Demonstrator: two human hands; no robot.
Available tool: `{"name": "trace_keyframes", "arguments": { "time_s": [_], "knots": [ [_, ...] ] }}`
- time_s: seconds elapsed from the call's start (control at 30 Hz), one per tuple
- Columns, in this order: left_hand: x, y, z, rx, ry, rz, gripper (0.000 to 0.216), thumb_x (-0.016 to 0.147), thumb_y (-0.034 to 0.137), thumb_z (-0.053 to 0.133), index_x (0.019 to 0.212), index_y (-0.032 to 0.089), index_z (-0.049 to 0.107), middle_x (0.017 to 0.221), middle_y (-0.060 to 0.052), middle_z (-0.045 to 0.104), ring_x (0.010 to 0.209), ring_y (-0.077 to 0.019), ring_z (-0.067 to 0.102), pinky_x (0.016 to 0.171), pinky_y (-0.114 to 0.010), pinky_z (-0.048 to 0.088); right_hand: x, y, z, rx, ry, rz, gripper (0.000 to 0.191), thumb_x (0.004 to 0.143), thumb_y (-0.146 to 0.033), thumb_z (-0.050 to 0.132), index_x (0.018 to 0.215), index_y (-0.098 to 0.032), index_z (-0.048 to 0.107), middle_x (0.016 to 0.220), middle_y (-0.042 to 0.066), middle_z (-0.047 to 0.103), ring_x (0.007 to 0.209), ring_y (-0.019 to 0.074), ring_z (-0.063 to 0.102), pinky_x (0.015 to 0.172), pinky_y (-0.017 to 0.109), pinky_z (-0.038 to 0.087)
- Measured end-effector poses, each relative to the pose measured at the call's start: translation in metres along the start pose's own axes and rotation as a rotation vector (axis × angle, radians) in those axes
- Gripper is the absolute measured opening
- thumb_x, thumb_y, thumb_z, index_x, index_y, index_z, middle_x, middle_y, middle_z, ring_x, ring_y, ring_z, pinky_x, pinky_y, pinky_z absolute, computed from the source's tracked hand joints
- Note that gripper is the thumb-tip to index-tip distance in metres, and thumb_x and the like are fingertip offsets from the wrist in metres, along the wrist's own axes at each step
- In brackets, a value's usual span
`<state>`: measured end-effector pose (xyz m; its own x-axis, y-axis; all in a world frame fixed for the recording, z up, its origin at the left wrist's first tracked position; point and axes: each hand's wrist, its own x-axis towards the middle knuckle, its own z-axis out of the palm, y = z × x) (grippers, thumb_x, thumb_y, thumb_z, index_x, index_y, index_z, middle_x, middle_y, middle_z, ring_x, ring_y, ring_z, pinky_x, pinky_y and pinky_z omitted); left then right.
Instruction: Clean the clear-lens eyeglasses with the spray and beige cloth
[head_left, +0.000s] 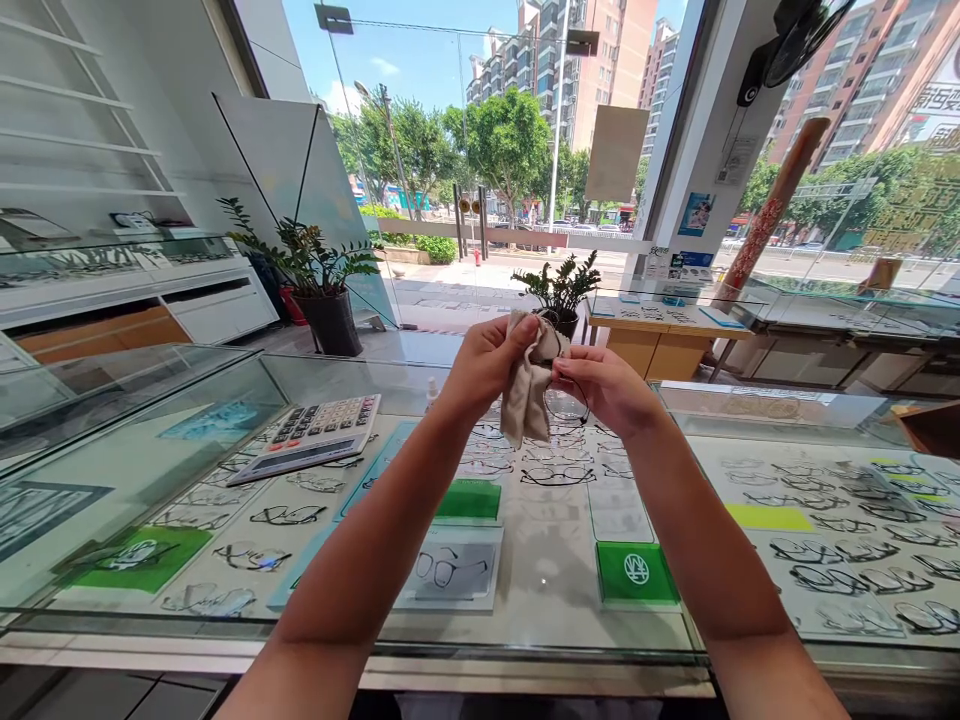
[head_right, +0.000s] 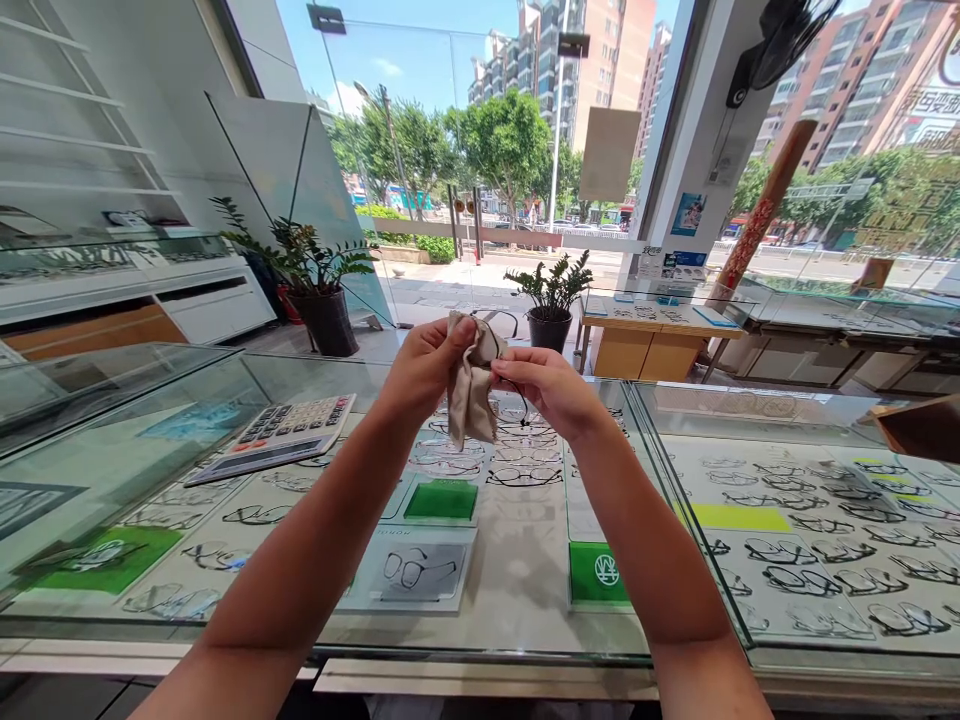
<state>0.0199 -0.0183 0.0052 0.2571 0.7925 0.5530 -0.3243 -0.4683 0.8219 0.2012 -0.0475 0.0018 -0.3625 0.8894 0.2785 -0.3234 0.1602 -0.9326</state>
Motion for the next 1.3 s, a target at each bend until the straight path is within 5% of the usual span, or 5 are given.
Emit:
{"name": "trace_keyframes", "arguments": {
  "time_s": [0.17, 0.3, 0.6, 0.97, 1.3],
  "knots": [
    [0.003, 0.001, -0.009, -0.044, -0.197, -0.071, 0.035, 0.079, 0.046, 0.091, 0.093, 0.018, 0.076, 0.084, -0.004, 0.074, 0.069, -0.0139, 0.065, 0.064, -0.026, 0.053, -0.001, -0.005, -0.007, 0.046, 0.031, 0.031, 0.023, 0.070, -0.038, 0.094, 0.075, -0.022, 0.080, 0.080, 0.002, 0.071, 0.077, 0.0154, 0.064, 0.082, 0.031, 0.061],
    [0.001, -0.005, 0.001, -0.051, -0.097, -0.001, 0.036, 0.073, 0.040, 0.096, 0.085, 0.018, 0.070, 0.076, -0.001, 0.068, 0.063, -0.0106, 0.057, 0.057, -0.023, 0.047, -0.001, -0.003, -0.004, 0.069, -0.035, 0.056, 0.024, 0.071, -0.039, 0.094, 0.078, -0.021, 0.080, 0.081, 0.003, 0.072, 0.078, 0.0162, 0.066, 0.090, 0.035, 0.061],
    [-0.005, -0.011, 0.017, 0.048, 0.217, 0.151, 0.054, 0.088, 0.065, 0.077, 0.067, 0.019, 0.058, 0.059, 0.003, 0.053, 0.052, -0.0083, 0.043, 0.048, -0.024, 0.033, -0.001, 0.006, 0.009, 0.020, -0.100, 0.010, 0.022, 0.076, -0.041, 0.092, 0.076, -0.023, 0.077, 0.082, 0.000, 0.073, 0.082, 0.0158, 0.067, 0.094, 0.036, 0.058],
    [-0.002, 0.002, 0.012, -0.238, -0.013, -0.146, 0.048, 0.065, 0.041, 0.100, 0.101, 0.018, 0.077, 0.089, -0.003, 0.077, 0.069, -0.0129, 0.068, 0.063, -0.024, 0.056, 0.000, -0.002, 0.000, 0.077, -0.036, -0.006, 0.028, 0.074, -0.043, 0.095, 0.086, -0.023, 0.080, 0.086, -0.001, 0.074, 0.084, 0.0140, 0.068, 0.091, 0.032, 0.058],
    [-0.005, -0.006, 0.019, -0.089, 0.245, 0.021, 0.051, 0.084, 0.067, 0.080, 0.075, 0.017, 0.070, 0.067, -0.002, 0.070, 0.050, -0.0083, 0.056, 0.046, -0.020, 0.041, 0.005, 0.016, 0.015, 0.067, -0.096, -0.001, 0.029, 0.075, -0.045, 0.095, 0.082, -0.022, 0.079, 0.087, 0.000, 0.074, 0.084, 0.0137, 0.067, 0.092, 0.032, 0.057]
  ]
}}
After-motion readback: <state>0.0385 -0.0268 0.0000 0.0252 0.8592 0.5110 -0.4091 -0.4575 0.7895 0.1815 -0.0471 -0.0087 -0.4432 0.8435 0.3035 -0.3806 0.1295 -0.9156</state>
